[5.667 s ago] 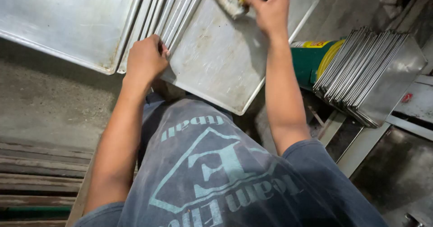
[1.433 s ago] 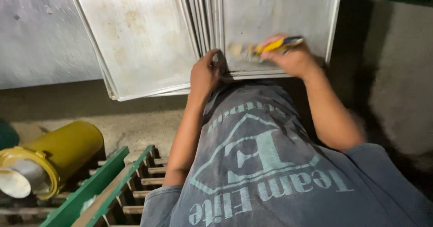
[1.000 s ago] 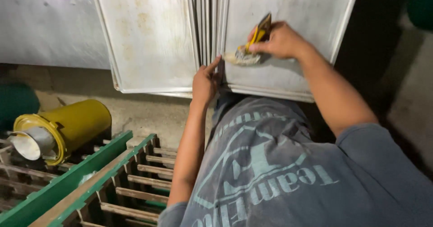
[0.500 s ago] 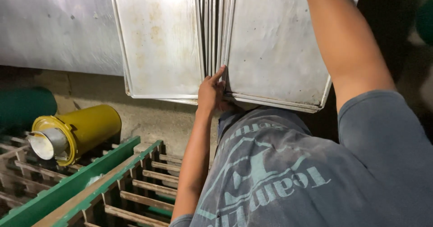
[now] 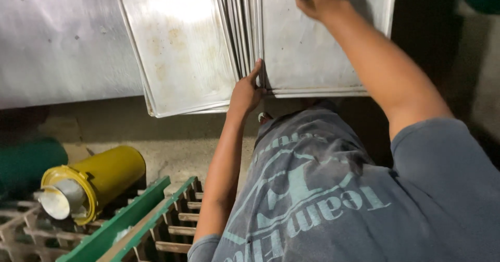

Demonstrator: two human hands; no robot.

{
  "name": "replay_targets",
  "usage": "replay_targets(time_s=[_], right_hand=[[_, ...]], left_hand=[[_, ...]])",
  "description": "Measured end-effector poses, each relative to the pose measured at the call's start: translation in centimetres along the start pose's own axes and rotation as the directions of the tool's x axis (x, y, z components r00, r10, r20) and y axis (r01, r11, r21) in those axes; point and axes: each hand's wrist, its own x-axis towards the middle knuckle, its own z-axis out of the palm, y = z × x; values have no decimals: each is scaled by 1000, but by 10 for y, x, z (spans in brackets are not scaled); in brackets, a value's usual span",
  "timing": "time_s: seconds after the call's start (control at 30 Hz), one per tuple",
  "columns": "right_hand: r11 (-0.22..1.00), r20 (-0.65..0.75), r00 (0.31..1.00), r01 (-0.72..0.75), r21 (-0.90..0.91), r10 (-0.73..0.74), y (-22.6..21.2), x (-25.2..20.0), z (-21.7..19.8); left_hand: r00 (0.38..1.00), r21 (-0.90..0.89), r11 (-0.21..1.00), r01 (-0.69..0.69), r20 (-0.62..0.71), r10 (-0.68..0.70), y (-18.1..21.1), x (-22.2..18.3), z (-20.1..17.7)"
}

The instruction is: Greasing several baking trays one by one using a pastry brush.

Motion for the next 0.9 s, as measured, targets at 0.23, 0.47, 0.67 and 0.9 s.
replay_targets(time_s=[0.23,0.47,0.67,0.9], right_hand=[[995,-70,995,76,57,-72,-147,-28,-36],[960,-25,1000,1,281,6,-211,-88,-74],[936,155,983,-148,319,102,-217,-87,-96],[668,631,751,-572,477,193,-140,-23,-91]], left_hand=[[998,-53,997,-51,-45,49,-19,8,10],[998,-30,998,-59,-25,58,-19,11,9],[986,-44,988,-147,-88,142,-23,10,11],[999,-13,999,33,-13,-33,-1,2,3]])
